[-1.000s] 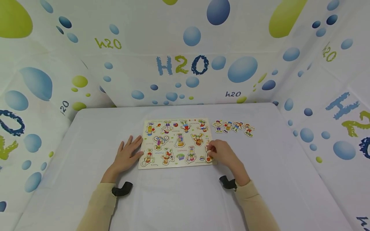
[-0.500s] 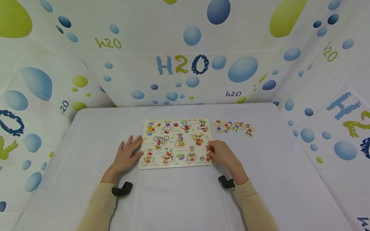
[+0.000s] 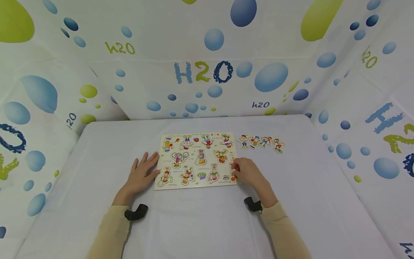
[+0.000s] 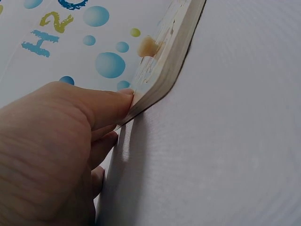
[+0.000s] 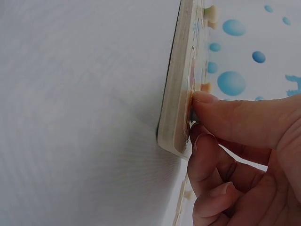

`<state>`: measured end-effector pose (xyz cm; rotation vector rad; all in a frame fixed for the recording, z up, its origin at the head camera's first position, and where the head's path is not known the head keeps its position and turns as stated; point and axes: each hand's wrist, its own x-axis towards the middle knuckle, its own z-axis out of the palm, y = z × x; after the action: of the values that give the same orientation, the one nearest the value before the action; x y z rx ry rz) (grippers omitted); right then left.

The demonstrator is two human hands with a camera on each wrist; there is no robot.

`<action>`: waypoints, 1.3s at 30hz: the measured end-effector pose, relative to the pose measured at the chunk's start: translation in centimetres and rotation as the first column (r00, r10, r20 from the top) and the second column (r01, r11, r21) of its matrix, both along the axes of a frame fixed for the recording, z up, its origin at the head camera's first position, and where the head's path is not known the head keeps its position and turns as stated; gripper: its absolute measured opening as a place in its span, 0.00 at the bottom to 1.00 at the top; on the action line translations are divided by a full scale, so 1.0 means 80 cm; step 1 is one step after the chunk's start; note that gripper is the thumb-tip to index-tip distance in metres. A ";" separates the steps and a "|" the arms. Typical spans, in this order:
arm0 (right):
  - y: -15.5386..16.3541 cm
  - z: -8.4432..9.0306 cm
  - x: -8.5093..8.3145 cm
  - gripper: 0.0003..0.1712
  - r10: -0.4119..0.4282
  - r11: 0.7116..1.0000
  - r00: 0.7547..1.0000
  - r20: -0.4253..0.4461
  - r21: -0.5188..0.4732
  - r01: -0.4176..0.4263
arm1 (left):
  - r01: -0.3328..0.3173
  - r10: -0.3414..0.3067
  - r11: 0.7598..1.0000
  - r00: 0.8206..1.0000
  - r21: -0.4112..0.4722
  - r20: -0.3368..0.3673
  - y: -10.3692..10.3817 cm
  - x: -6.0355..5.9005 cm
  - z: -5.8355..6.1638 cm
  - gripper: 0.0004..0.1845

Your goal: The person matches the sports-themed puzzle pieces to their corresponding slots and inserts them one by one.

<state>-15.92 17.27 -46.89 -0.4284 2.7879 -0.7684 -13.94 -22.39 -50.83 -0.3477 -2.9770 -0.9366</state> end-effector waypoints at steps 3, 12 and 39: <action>0.001 0.000 -0.002 0.03 0.006 1.000 1.000 0.004 -0.009 -0.006 | -0.001 0.001 1.000 1.000 0.001 -0.003 -0.001 -0.001 -0.001 0.34; 0.044 0.008 -0.022 0.07 -0.074 0.997 0.988 -0.139 -0.039 0.069 | 0.000 0.000 1.000 1.000 0.006 -0.008 -0.002 -0.001 0.001 0.34; 0.169 -0.004 -0.108 0.13 -0.342 0.908 0.920 -0.194 0.183 0.376 | 0.003 -0.003 1.000 1.000 0.006 -0.008 -0.001 0.001 -0.002 0.34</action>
<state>-24.55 30.83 -47.21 0.0763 3.1022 -0.5018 -13.85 -22.48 -50.98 -0.3543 -2.9668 -0.9424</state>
